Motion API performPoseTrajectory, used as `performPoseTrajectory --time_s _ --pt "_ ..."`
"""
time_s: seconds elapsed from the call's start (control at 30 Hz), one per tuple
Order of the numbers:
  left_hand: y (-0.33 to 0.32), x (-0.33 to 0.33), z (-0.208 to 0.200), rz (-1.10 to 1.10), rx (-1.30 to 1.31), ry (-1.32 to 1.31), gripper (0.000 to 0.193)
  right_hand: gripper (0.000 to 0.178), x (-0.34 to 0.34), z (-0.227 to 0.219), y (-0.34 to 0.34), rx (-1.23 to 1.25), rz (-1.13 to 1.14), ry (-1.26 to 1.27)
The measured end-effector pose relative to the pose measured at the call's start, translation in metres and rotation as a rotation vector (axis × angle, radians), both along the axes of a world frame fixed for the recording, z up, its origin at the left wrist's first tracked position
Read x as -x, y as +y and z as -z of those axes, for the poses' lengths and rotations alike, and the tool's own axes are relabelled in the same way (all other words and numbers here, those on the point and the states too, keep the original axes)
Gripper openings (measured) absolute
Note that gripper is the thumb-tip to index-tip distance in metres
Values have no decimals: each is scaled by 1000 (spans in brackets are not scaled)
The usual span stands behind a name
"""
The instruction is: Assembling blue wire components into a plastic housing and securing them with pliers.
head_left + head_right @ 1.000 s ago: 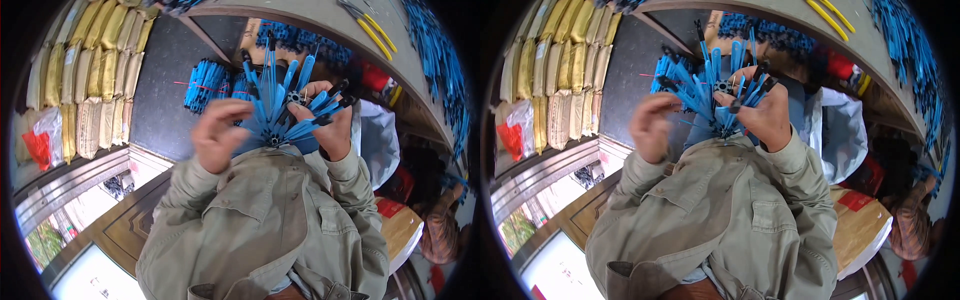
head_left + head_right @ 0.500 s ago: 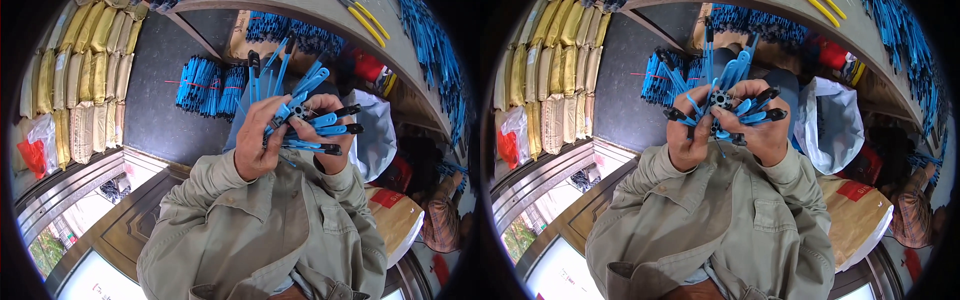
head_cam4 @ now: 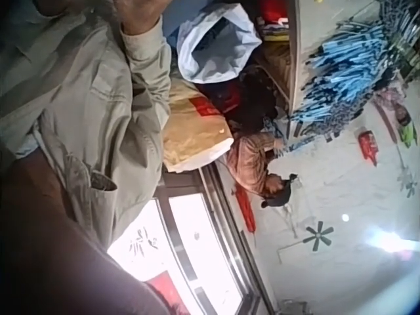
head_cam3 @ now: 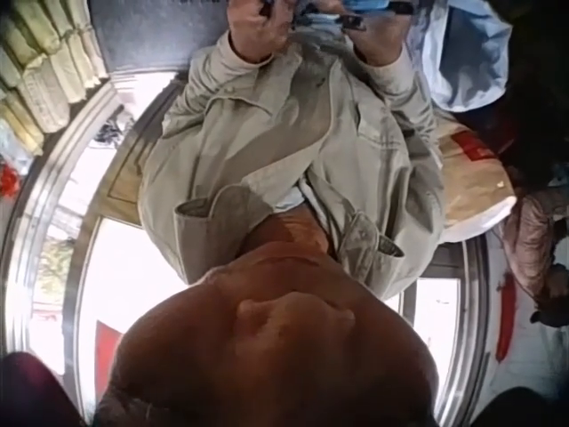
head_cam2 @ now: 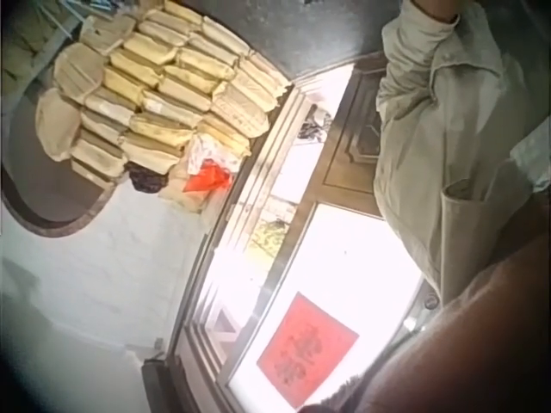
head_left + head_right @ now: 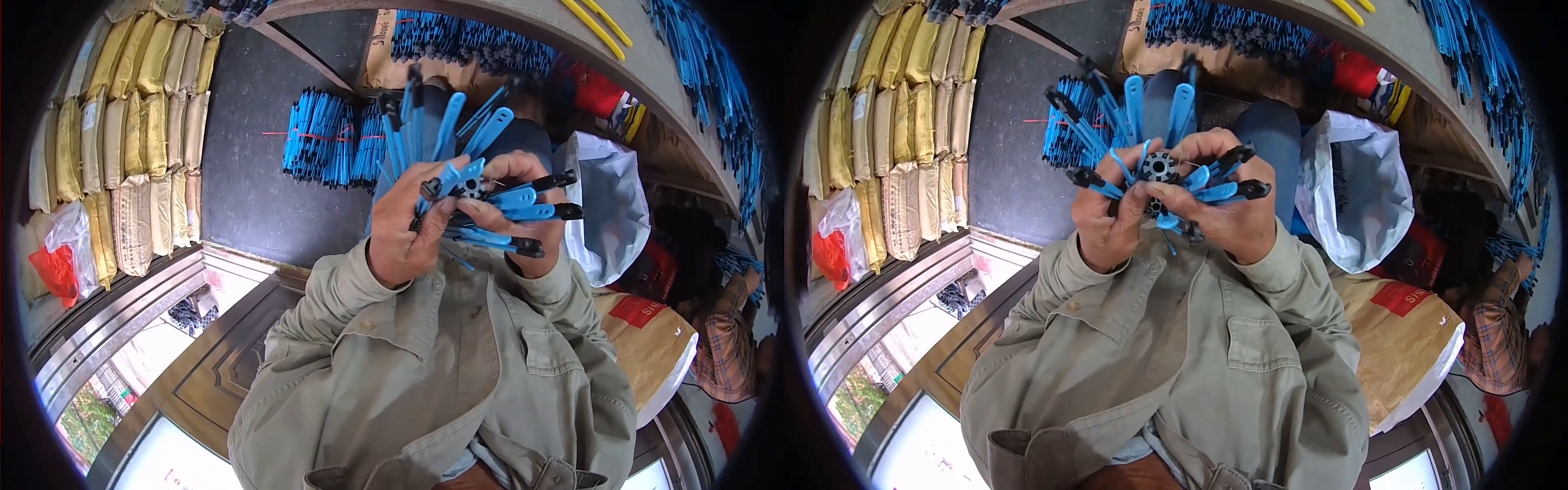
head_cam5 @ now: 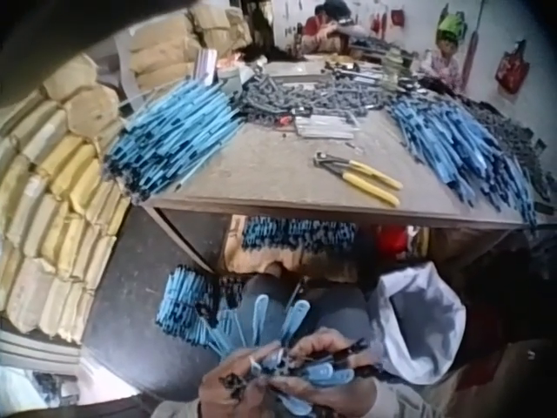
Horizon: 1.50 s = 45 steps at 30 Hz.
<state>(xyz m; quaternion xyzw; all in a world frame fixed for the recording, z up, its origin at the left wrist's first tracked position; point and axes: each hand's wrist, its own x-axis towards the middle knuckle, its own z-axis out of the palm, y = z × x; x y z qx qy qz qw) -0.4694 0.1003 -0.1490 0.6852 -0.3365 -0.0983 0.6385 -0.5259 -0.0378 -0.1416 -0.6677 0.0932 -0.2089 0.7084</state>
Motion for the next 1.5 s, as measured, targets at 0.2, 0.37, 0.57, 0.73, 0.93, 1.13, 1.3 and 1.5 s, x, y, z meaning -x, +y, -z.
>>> performPoseTrajectory --time_s 0.2,0.37,0.57,0.73,0.93,1.13,1.3,1.5 --pt "1 4 4 -54 -13 -48 38 32 0 -2 3 -57 -15 50" --pt "6 3 5 -55 -9 -73 39 34 -3 -1 2 -180 -94 84" --pt "32 -27 10 123 97 149 36 32 0 -6 -20 -721 -383 223" --pt "42 -42 19 300 198 231 32 24 -1 20 -5 -256 -606 104" --pt "39 -27 22 225 188 151 33 8 0 17 4 -70 -561 30" --pt "28 -19 20 235 212 74 37 10 12 37 -5 -252 -611 85" --pt "25 -16 21 269 243 71 39 8 13 30 -1 -69 -555 -98" --pt "27 -3 12 169 105 5 41 5 17 33 12 -82 -416 -77"
